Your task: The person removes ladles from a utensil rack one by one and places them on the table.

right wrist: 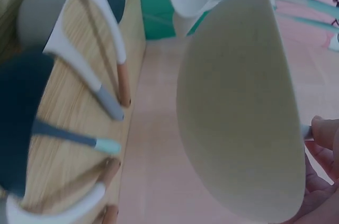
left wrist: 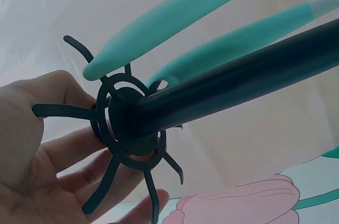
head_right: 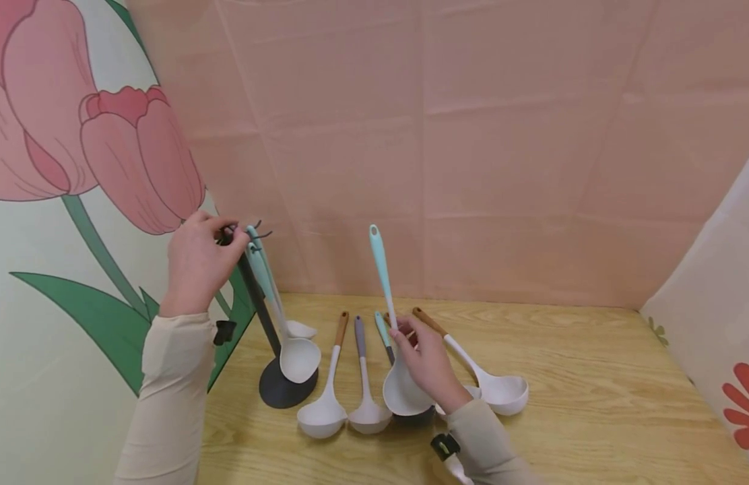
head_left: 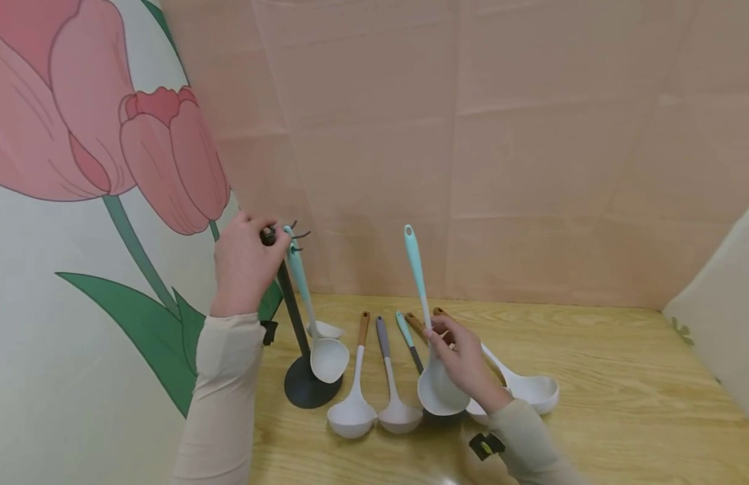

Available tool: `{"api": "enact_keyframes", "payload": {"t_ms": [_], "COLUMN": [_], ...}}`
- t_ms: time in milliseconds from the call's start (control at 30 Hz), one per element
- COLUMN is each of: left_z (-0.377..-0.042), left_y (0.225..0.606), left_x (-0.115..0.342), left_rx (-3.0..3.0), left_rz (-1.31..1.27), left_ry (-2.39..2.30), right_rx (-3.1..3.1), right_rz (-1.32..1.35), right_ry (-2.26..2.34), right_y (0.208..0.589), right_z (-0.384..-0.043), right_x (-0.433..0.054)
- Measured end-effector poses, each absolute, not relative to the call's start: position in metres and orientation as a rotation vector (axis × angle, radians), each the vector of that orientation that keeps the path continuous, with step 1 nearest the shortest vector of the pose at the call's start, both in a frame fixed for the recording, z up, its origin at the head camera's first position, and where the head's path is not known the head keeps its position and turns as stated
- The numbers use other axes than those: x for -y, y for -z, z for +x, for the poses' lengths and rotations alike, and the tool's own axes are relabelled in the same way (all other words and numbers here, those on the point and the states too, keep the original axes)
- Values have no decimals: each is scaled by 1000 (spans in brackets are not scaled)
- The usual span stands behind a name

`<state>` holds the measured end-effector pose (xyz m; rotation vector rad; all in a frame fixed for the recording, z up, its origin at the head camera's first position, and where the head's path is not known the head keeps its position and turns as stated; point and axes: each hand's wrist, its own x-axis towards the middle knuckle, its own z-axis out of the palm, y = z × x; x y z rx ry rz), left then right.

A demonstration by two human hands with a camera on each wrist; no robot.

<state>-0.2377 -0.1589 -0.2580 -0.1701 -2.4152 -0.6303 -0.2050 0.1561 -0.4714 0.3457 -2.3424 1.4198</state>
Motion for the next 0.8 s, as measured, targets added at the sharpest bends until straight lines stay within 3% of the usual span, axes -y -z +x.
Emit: {"api": "enact_keyframes", "payload": {"t_ms": [800], "left_z": [-240], "left_y": [260], "left_x": [160], "left_rx": [2409], "left_rz": [-174], "left_ry": [631], "right_rx": [2421], "right_rz": [237], "right_ry": [-1028], "right_y": [489], "right_z": [-187], "right_x": [-265]}}
